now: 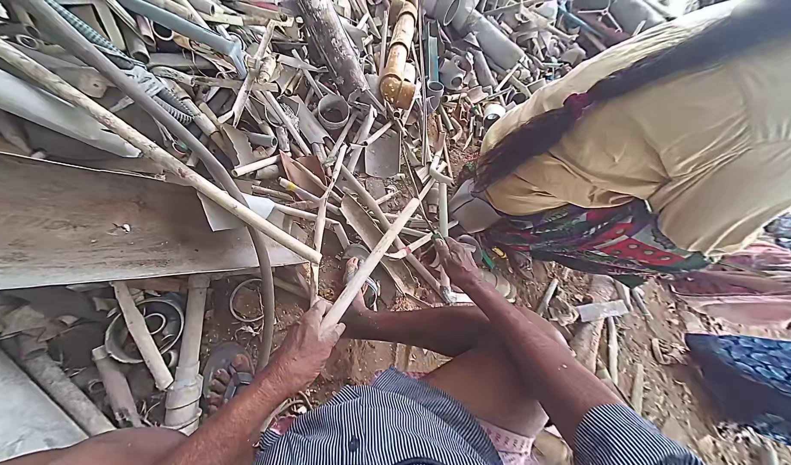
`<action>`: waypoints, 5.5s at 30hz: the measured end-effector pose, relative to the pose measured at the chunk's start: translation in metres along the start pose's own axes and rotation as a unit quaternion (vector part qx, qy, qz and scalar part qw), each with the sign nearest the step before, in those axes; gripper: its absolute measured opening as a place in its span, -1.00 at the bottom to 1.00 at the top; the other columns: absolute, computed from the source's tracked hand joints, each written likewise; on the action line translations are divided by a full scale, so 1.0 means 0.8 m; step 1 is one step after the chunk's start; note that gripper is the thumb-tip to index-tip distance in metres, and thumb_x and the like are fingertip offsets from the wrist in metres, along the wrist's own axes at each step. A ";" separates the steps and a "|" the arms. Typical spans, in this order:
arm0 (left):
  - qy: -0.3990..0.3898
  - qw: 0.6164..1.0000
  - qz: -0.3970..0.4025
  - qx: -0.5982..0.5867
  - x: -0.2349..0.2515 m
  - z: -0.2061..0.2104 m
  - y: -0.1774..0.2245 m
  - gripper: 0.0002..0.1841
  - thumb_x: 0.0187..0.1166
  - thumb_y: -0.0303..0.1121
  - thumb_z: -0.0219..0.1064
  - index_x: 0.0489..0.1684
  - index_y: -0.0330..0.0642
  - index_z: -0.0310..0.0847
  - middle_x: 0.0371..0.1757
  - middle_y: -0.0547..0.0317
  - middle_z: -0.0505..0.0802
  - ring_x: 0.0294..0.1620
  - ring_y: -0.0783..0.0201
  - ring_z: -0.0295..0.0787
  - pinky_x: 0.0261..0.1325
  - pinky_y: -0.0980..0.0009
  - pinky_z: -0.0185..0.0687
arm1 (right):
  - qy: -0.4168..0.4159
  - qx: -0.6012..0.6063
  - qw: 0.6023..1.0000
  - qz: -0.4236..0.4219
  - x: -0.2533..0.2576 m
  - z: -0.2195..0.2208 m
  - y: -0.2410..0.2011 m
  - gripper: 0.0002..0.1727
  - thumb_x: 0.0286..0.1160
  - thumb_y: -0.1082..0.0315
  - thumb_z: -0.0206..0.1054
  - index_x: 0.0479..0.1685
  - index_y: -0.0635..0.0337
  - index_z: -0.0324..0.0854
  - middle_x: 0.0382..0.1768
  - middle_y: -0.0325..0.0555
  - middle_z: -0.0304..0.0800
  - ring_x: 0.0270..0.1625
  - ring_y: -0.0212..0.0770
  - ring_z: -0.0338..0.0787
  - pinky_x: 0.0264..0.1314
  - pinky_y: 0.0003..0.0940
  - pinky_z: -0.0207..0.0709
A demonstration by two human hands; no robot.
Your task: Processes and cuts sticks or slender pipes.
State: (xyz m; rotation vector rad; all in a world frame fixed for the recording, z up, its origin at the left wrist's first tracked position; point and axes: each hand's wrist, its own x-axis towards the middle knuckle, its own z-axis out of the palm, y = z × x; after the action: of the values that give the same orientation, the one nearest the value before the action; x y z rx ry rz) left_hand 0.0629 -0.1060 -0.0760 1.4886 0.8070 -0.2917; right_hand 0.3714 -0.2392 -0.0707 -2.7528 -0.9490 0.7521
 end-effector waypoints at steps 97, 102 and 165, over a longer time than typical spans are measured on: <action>-0.089 0.972 0.029 -0.215 -0.016 -0.007 0.003 -0.65 0.83 -0.34 0.05 0.51 -0.21 0.33 -0.55 0.31 0.48 -0.78 0.45 0.31 -0.72 0.55 0.33 | -0.024 0.009 0.996 -0.084 -0.006 0.009 -0.016 -0.39 0.86 0.03 -0.22 0.31 0.37 0.54 -0.11 0.14 0.78 -0.02 -0.01 0.78 0.18 -0.03 0.55; -0.089 0.969 0.023 -0.229 -0.012 -0.004 -0.001 -0.73 0.84 -0.36 0.03 0.38 -0.21 0.38 -0.57 0.32 0.47 -0.80 0.47 0.29 -0.74 0.58 0.31 | -0.120 -0.048 0.967 -0.221 -0.103 0.038 -0.069 -0.41 0.82 0.02 -0.13 0.20 0.41 0.57 -0.28 0.26 0.76 -0.19 0.24 0.82 -0.11 0.21 0.61; -0.103 0.990 0.021 -0.096 -0.011 -0.003 0.003 -0.62 0.84 -0.31 0.08 0.55 -0.22 0.37 -0.49 0.26 0.51 -0.72 0.41 0.38 -0.62 0.49 0.40 | -0.036 -0.020 0.999 -0.012 -0.032 0.001 -0.001 -0.44 0.92 0.05 -0.19 0.34 0.37 0.51 -0.07 0.28 0.75 0.05 0.22 0.77 0.20 0.20 0.52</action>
State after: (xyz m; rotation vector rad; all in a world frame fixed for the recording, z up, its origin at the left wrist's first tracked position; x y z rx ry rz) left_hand 0.0576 -0.1065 -0.0681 1.2702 0.6199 -0.3207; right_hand 0.3533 -0.2543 -0.0609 -2.7607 -1.0190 0.8431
